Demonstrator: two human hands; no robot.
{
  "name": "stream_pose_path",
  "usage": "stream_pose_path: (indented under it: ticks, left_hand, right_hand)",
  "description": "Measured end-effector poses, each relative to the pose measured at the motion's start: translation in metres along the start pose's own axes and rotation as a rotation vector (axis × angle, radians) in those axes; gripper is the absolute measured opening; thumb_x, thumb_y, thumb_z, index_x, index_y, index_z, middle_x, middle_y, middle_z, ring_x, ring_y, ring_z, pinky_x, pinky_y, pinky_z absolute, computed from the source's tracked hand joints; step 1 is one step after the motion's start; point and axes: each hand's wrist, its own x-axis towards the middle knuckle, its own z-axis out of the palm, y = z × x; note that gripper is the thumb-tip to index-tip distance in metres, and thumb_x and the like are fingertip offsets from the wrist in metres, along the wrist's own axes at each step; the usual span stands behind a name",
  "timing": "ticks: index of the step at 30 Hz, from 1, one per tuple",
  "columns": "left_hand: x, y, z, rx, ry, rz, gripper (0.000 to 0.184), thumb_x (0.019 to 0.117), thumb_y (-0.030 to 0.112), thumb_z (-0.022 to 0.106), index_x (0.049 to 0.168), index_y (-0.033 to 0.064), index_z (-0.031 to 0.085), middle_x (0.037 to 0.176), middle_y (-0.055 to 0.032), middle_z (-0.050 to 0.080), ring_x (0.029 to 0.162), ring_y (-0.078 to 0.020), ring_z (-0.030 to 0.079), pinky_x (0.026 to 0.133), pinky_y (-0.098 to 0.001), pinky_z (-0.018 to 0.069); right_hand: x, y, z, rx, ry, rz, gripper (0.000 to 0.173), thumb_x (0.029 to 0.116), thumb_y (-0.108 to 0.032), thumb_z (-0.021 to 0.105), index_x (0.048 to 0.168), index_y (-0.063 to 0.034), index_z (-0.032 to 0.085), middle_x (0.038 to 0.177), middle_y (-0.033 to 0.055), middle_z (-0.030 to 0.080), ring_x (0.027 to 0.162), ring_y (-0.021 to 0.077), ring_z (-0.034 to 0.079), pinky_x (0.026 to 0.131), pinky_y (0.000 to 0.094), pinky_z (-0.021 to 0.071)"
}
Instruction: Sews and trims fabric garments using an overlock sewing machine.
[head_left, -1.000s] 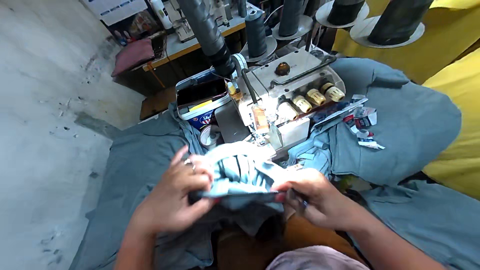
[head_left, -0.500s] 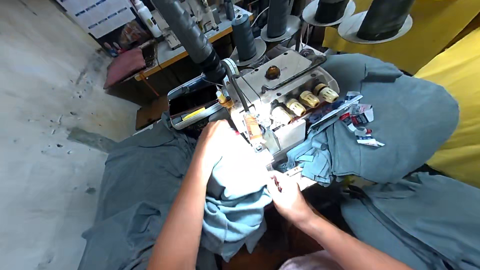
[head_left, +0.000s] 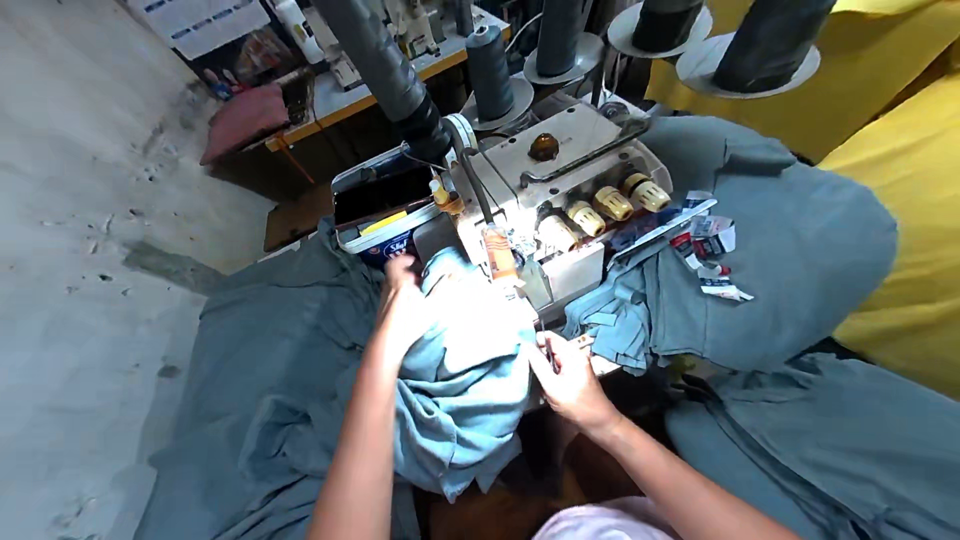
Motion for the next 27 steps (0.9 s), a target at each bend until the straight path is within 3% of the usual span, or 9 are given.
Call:
stream_pose_path:
  ticks: [2, 4, 8, 10, 12, 14, 16, 19, 27]
  left_hand:
    - [-0.043, -0.025, -0.011, -0.128, -0.251, -0.035, 0.089, 0.0916, 0.034, 0.067, 0.155, -0.0077, 0.020, 0.132, -0.0291, 0.059, 0.122, -0.0349, 0.061, 0.103, -0.0509, 0.0486]
    - [-0.081, -0.034, -0.026, -0.033, -0.438, -0.058, 0.096, 0.0813, 0.031, 0.081, 0.153, -0.0074, 0.031, 0.134, -0.0282, 0.059, 0.126, -0.0355, 0.059, 0.109, -0.0512, 0.0454]
    - [-0.135, -0.013, -0.058, 0.451, 0.203, 0.256, 0.070, 0.0692, 0.017, 0.081, 0.134, 0.0007, 0.060, 0.085, -0.0238, 0.070, 0.071, -0.0484, 0.068, 0.062, -0.0690, 0.0508]
    - [-0.129, -0.008, -0.056, 0.612, 0.287, 0.279, 0.077, 0.0646, 0.010, 0.085, 0.137, -0.0019, 0.060, 0.098, -0.0316, 0.070, 0.084, -0.0556, 0.068, 0.072, -0.0725, 0.0483]
    - [-0.114, -0.012, -0.042, 0.688, -0.004, 0.047, 0.096, 0.0720, 0.004, 0.088, 0.155, 0.0011, 0.040, 0.133, -0.0399, 0.054, 0.118, -0.0622, 0.054, 0.092, -0.0765, 0.0401]
    - [-0.104, -0.005, -0.030, 0.622, -0.158, -0.011, 0.094, 0.0796, -0.002, 0.077, 0.161, 0.0044, 0.031, 0.158, -0.0332, 0.034, 0.138, -0.0566, 0.042, 0.104, -0.0730, 0.0351]
    - [-0.108, 0.001, -0.006, 0.455, 0.071, 0.259, 0.062, 0.0811, -0.007, 0.062, 0.143, -0.0030, 0.056, 0.145, -0.0319, 0.051, 0.127, -0.0514, 0.056, 0.100, -0.0657, 0.0467]
    - [-0.100, 0.018, 0.034, 0.270, 0.328, 0.506, 0.029, 0.0956, 0.011, 0.056, 0.115, 0.0000, 0.075, 0.120, -0.0189, 0.073, 0.114, -0.0364, 0.069, 0.099, -0.0535, 0.0529]
    - [-0.073, 0.032, 0.065, 0.156, 0.282, 0.580, 0.031, 0.1028, 0.017, 0.052, 0.120, 0.0032, 0.074, 0.126, -0.0160, 0.071, 0.124, -0.0337, 0.064, 0.110, -0.0562, 0.0440]
  right_hand:
    - [-0.001, 0.003, -0.011, 0.001, -0.100, 0.044, 0.022, 0.1002, -0.012, 0.057, 0.099, 0.0076, 0.067, 0.076, 0.0015, 0.061, 0.067, -0.0045, 0.051, 0.066, 0.0125, 0.0441]
    - [-0.005, 0.001, -0.015, 0.050, -0.106, 0.034, 0.019, 0.0995, -0.011, 0.058, 0.099, 0.0063, 0.067, 0.077, -0.0010, 0.062, 0.068, -0.0069, 0.053, 0.067, 0.0109, 0.0456]
    - [-0.013, -0.011, -0.011, 0.098, -0.007, -0.012, 0.013, 0.0969, -0.008, 0.059, 0.094, 0.0025, 0.066, 0.073, -0.0067, 0.061, 0.065, -0.0116, 0.052, 0.064, 0.0067, 0.0446]
    - [-0.014, -0.006, -0.007, 0.039, 0.004, 0.036, 0.017, 0.0983, -0.010, 0.059, 0.097, 0.0052, 0.067, 0.074, -0.0029, 0.062, 0.066, -0.0083, 0.053, 0.066, 0.0094, 0.0454]
    - [-0.015, 0.001, -0.003, -0.046, -0.010, 0.078, 0.022, 0.1000, -0.012, 0.058, 0.100, 0.0082, 0.067, 0.077, 0.0035, 0.062, 0.068, -0.0006, 0.053, 0.067, 0.0164, 0.0453]
    - [-0.009, 0.003, -0.002, -0.092, -0.025, 0.079, 0.024, 0.1010, -0.013, 0.058, 0.102, 0.0097, 0.067, 0.077, 0.0072, 0.062, 0.068, 0.0042, 0.054, 0.067, 0.0210, 0.0467]
    - [-0.007, 0.003, -0.004, -0.106, -0.043, 0.081, 0.024, 0.1016, -0.013, 0.057, 0.101, 0.0087, 0.066, 0.076, 0.0051, 0.060, 0.068, 0.0025, 0.052, 0.066, 0.0191, 0.0452]
    - [-0.007, 0.004, -0.003, -0.107, -0.033, 0.061, 0.023, 0.1013, -0.013, 0.057, 0.099, 0.0080, 0.066, 0.074, 0.0029, 0.058, 0.066, -0.0004, 0.050, 0.064, 0.0164, 0.0431]
    - [-0.011, 0.008, -0.001, -0.087, 0.039, -0.040, 0.020, 0.0990, -0.010, 0.058, 0.096, 0.0081, 0.066, 0.072, 0.0012, 0.058, 0.063, -0.0044, 0.049, 0.062, 0.0112, 0.0417]
